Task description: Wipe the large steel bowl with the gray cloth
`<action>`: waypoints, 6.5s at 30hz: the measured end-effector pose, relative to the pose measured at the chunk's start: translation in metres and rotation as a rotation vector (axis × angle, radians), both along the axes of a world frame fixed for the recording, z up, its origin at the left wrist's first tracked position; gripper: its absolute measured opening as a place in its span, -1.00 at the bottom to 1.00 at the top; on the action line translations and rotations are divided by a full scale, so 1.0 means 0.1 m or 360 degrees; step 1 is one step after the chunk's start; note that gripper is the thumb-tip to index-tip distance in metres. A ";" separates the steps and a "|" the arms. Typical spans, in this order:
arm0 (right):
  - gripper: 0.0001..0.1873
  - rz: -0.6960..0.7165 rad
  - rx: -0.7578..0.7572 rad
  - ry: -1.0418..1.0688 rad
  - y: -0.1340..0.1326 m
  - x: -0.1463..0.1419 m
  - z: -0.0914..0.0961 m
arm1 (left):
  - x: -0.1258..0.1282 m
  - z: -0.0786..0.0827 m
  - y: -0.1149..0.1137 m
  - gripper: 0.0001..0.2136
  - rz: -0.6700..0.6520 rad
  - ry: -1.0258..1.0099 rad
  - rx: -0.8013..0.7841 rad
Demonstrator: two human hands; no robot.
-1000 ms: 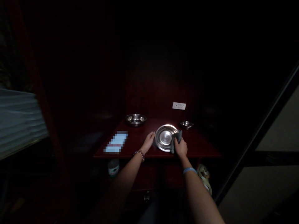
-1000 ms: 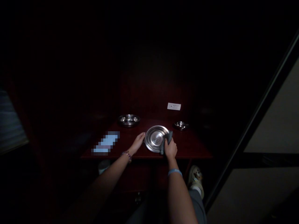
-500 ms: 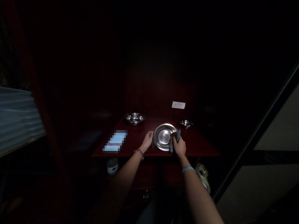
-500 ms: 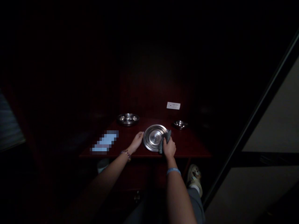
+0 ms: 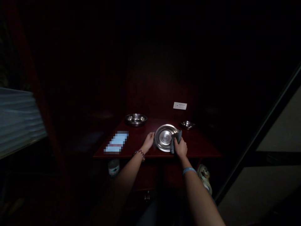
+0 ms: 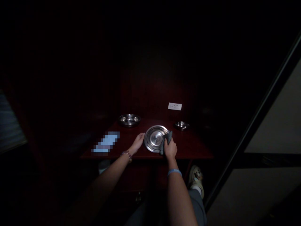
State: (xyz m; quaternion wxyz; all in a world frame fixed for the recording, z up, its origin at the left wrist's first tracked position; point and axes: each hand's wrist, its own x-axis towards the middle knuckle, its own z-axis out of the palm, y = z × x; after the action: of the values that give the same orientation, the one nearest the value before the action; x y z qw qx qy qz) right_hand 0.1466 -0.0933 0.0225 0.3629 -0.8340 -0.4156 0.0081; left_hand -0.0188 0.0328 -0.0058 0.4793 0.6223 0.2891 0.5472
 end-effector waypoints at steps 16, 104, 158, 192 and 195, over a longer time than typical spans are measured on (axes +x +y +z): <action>-0.48 0.0011 -0.0018 -0.0009 0.00 0.00 0.00 | 0.00 0.03 -0.02 -0.74 0.0033 -0.0016 -0.0011; -0.44 0.0430 0.0615 -0.0701 0.07 -0.18 0.00 | 0.07 0.06 -0.14 -0.51 -0.0094 0.0222 0.0178; -0.39 0.0493 0.0058 -0.1144 0.12 -0.18 -0.11 | 0.08 0.14 -0.24 -0.53 -0.0190 0.0203 0.0218; -0.52 0.0970 -0.0261 -0.0988 0.05 -0.09 -0.01 | 0.10 0.04 -0.05 -0.50 -0.0015 0.0205 0.0101; -0.49 0.0858 -0.0193 -0.1064 0.06 -0.14 -0.03 | 0.09 0.08 -0.08 -0.52 -0.0056 0.0173 0.0065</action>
State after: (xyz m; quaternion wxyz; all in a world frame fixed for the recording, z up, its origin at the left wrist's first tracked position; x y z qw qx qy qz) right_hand 0.1328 -0.0877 0.0192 0.1437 -0.6722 -0.7120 -0.1438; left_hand -0.0100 0.0248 0.0021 0.4596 0.6658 0.2926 0.5098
